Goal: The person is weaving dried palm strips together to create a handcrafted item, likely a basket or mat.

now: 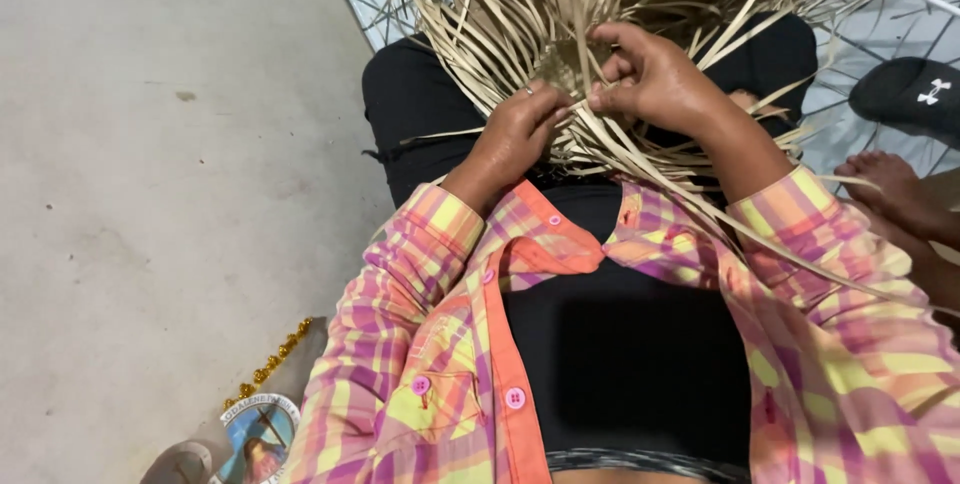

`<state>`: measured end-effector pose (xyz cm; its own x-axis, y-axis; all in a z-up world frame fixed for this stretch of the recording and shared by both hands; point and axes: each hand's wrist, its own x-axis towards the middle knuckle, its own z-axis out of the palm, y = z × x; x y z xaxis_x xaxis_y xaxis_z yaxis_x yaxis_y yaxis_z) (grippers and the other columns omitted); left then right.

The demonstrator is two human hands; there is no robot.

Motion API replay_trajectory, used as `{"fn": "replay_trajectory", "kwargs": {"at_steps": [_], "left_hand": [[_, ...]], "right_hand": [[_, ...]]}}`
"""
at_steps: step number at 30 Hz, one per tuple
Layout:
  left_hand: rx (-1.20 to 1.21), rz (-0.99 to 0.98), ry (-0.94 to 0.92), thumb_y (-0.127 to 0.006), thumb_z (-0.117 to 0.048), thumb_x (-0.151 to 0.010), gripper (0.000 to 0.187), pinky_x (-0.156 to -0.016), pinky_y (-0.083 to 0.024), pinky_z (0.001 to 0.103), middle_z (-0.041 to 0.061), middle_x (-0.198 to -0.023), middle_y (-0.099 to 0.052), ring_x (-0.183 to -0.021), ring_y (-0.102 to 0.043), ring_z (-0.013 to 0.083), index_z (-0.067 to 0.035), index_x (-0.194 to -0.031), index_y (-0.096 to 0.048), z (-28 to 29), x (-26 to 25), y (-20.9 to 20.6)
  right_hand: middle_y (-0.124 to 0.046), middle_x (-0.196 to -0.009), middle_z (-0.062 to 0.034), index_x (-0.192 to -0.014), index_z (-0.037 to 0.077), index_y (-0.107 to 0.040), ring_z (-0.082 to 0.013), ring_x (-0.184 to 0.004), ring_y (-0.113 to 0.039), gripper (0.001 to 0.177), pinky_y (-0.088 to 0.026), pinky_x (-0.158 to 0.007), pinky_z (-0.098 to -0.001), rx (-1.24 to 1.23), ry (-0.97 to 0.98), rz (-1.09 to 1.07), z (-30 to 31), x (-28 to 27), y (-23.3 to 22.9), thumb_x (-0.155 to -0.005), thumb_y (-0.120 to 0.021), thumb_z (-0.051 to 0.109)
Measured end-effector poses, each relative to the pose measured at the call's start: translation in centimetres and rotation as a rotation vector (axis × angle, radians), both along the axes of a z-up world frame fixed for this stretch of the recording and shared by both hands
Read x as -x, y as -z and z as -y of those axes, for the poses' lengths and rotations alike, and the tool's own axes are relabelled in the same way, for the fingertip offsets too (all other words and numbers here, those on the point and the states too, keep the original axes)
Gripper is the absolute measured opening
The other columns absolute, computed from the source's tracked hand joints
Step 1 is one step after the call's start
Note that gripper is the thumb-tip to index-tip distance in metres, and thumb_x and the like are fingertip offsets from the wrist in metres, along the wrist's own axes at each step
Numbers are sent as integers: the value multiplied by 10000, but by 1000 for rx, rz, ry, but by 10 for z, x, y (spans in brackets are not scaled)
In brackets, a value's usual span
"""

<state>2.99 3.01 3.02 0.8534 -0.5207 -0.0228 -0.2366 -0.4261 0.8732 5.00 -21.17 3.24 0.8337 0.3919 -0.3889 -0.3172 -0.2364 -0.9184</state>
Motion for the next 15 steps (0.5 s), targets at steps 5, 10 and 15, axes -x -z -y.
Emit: {"fn": "replay_trajectory", "kwargs": {"at_steps": [5,10,15], "left_hand": [[50,33,-48,-638,-19,-964,107,-802,-517,387,108,-986,-631,-854,-639,296,-28,-1067,-663,2,13,14],[-6,53,-71,-652,-45,-979,74,-770,-513,369,90,-937,-610,-805,-618,258,-24,-1046,-674,7,14,14],[-99,72,-88,-623,-80,-960,72,-752,-519,404,98,-925,-605,-794,-626,299,-51,-1023,-642,13,18,3]], "right_hand": [[-686,-958,-134,-1594,-38,-399,-145,-659,-611,800,-422,-491,-229,-93,72,-90,-5,13,-2,-876,-745,-96],[-685,-1008,-167,-1553,-20,-414,-152,-646,-603,812,-447,-490,-245,-103,91,-115,3,15,3,-849,-817,3],[-679,-933,-159,-1528,-26,-460,-143,-572,-561,768,-388,-423,-246,-58,79,-92,-8,13,-10,-839,-799,-38]]}}
